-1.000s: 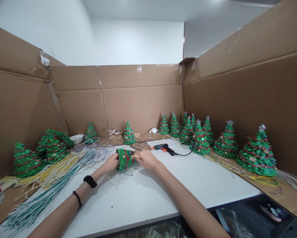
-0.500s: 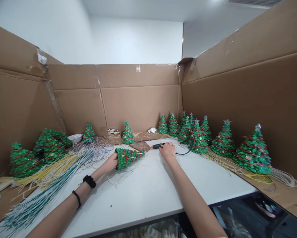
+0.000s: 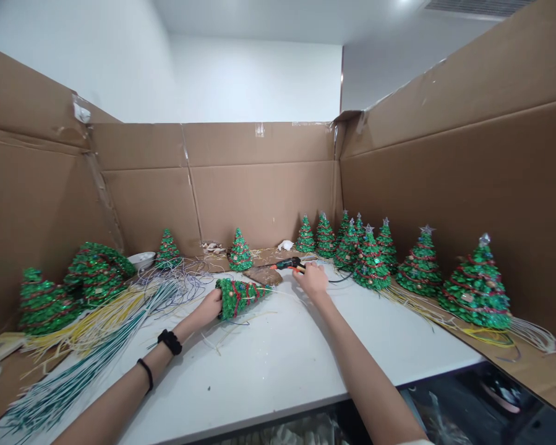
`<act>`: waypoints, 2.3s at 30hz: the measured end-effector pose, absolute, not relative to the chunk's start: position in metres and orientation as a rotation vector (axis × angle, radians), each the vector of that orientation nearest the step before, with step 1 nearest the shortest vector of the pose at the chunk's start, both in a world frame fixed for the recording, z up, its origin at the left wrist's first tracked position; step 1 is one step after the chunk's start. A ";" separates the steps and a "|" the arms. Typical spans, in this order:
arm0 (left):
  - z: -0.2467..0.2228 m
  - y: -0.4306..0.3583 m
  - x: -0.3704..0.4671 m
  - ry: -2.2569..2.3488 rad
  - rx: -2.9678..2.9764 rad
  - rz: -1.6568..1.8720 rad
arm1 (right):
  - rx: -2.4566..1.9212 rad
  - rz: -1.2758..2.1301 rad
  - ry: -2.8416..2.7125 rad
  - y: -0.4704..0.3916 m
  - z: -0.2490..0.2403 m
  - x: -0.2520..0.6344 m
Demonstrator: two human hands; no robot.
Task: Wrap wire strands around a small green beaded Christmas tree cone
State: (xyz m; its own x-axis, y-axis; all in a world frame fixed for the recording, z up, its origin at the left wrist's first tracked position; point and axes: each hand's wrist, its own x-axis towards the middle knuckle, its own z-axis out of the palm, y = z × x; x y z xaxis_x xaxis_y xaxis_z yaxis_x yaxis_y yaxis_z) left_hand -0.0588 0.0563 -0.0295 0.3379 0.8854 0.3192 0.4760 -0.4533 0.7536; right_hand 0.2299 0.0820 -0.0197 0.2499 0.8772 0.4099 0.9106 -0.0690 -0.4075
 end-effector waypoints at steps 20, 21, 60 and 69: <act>-0.033 0.059 -0.061 1.224 2.125 0.978 | -1.272 -0.020 -2.064 0.076 -0.009 0.218; -0.033 0.059 -0.061 1.221 2.125 0.973 | -1.272 -0.025 -2.065 0.076 -0.009 0.218; -0.017 0.048 -0.059 1.003 1.975 0.850 | -2.126 -0.063 -1.562 0.081 -0.025 0.235; -0.034 0.065 -0.058 1.040 1.839 0.922 | -1.020 0.459 -1.878 0.068 -0.009 0.184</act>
State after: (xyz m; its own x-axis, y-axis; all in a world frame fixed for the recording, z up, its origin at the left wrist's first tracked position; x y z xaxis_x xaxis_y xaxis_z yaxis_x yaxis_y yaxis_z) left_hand -0.0579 0.0645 -0.0341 0.3933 0.8978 0.1980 0.3043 -0.3303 0.8935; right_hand 0.1838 0.0681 -0.0087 -0.2339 0.8037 0.5471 0.4608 0.5871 -0.6655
